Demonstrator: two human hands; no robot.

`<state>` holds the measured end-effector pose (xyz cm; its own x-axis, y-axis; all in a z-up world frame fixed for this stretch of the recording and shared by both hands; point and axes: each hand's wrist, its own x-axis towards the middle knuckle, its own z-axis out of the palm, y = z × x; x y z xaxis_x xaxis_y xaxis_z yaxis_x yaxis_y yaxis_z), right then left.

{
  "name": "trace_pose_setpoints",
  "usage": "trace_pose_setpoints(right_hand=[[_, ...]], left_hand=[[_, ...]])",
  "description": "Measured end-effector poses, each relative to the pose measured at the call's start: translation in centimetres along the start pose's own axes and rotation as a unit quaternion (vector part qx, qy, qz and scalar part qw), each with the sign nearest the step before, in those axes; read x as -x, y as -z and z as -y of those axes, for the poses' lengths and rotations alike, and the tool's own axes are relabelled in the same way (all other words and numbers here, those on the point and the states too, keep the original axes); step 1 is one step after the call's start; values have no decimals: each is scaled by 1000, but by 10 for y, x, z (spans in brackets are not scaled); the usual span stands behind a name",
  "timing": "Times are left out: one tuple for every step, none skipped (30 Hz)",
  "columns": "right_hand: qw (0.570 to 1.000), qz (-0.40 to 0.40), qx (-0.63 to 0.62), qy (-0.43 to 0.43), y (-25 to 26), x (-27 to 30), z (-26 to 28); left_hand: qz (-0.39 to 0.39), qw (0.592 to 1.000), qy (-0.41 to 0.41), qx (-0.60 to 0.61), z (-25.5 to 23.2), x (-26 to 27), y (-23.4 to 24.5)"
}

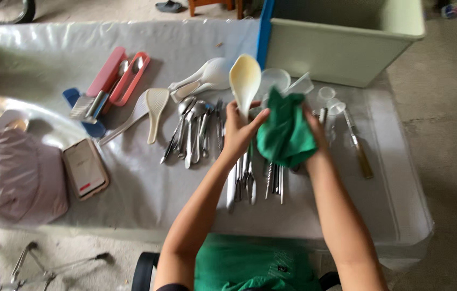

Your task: The person wipes various utensils on a table with a green cloth. They handle plastic spoons, metal spoons, forks, and a plastic spatula one at a time, wiping each item and placing it back on the table.

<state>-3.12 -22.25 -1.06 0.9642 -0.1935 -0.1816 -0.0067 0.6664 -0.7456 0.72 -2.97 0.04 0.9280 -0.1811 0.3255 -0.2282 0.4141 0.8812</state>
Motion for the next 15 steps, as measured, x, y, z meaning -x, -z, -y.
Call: trace_pose_setpoints(right_hand=[[1000,9,8,-18,-7,6,2],[999,18,18,-34,-12,13,5],[998,34,8,-55,-19,19,7],[995,55,-7,-77,-24,24,9],[992,72,-21,-99,-26,30,10],[995,55,14,-88,-27,32,11],[995,36,50,-76,-26,33,12],[994,17,87,-65,-24,33,13],[995,26,96,-25,-22,30,12],[994,34,104,15,-18,24,12],[991,43,114,54,-12,20,13],[991,53,110,58,-4,17,16],[990,63,107,61,5,15,19],[990,74,104,65,14,14,22],[987,68,132,59,24,13,27]], left_hand=[[-5,1000,0,-16,1,0,3],[-10,999,-1,-31,1,0,6],[-1,999,26,-24,-2,0,12],[9,998,52,-16,-5,1,17],[18,997,81,-8,-7,3,20],[36,995,90,-12,-11,4,23],[54,993,100,-14,-15,5,23],[73,991,110,-16,-19,7,23],[61,993,102,-1,-24,9,21],[49,994,95,13,-29,11,18],[36,995,87,28,-34,12,16],[31,996,86,5,-40,12,15],[26,996,85,-18,-46,11,16],[20,995,83,-41,-52,11,17],[9,994,97,-43,-58,9,20]])
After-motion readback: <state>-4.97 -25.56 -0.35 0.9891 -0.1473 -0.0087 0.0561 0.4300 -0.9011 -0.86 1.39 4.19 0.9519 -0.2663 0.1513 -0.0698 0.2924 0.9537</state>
